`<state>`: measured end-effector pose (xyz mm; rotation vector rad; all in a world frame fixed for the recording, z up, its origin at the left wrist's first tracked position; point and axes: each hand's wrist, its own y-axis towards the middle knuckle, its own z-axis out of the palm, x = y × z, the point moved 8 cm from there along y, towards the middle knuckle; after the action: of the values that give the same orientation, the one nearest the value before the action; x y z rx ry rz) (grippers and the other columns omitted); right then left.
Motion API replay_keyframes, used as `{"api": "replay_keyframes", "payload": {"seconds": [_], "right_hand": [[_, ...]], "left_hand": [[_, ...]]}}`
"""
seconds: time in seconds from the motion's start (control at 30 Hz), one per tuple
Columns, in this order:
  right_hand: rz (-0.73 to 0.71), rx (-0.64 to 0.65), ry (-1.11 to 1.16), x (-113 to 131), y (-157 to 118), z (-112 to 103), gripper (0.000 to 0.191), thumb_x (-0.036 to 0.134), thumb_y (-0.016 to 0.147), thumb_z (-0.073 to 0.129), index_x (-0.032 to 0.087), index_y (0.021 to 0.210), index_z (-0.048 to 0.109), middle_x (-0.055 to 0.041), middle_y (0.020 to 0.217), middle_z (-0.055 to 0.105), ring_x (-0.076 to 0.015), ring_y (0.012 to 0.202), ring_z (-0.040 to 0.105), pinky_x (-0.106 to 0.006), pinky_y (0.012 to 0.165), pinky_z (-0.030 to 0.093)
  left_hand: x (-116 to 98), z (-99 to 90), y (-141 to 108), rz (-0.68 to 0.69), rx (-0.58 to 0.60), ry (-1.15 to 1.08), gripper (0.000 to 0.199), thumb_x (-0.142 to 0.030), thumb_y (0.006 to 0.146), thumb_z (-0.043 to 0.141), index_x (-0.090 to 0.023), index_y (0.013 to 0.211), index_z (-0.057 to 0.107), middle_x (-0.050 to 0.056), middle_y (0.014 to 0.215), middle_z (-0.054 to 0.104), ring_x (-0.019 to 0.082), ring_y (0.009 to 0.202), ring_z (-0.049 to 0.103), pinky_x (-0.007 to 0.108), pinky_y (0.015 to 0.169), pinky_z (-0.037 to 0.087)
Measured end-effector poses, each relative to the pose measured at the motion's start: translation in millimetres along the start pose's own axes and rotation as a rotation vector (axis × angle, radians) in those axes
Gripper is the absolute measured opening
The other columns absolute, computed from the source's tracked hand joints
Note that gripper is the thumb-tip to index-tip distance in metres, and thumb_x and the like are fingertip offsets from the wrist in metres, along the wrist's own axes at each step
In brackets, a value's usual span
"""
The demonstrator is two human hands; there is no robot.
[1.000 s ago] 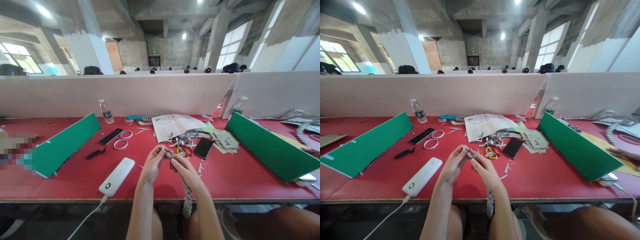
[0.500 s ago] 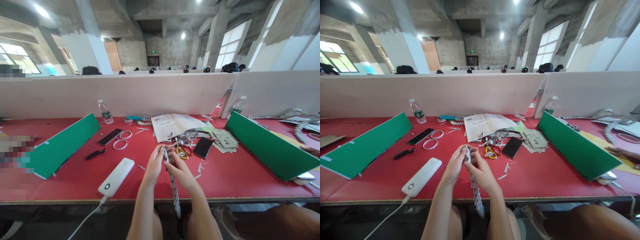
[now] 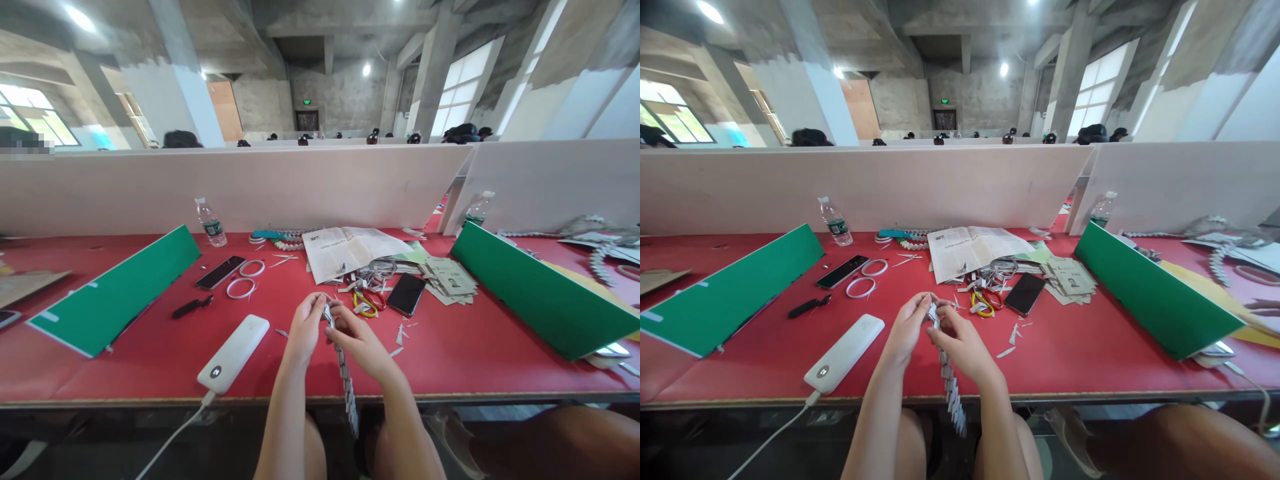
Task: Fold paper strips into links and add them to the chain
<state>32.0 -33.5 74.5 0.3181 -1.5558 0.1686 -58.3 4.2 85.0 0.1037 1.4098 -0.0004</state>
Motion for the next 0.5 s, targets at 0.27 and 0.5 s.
{"api": "replay_keyframes", "payload": {"seconds": [0.27, 0.5], "right_hand": [[0.058, -0.393, -0.199, -26.5, 6.7, -81.4, 0.035, 0.043, 0.084, 0.042, 0.016, 0.094, 0.062, -0.006, 0.082, 0.065, -0.0187, 0.076, 0.059, -0.028, 0.07, 0.043], [0.274, -0.601, -0.853, -67.4, 28.2, -126.6, 0.039, 0.009, 0.068, 0.047, 0.021, 0.1, 0.067, -0.008, 0.103, 0.063, -0.0227, 0.096, 0.055, -0.027, 0.076, 0.04]], "left_hand": [[0.9, -29.3, 4.8, 0.079, -0.197, 0.138, 0.028, -0.044, 0.078, 0.052, -0.016, 0.082, 0.056, 0.007, 0.081, 0.067, 0.018, 0.069, 0.064, 0.03, 0.069, 0.049], [-1.4, -26.3, 2.3, 0.078, -0.187, 0.189, 0.032, -0.048, 0.077, 0.052, -0.017, 0.085, 0.054, 0.005, 0.08, 0.064, 0.017, 0.063, 0.063, 0.028, 0.059, 0.05]]}}
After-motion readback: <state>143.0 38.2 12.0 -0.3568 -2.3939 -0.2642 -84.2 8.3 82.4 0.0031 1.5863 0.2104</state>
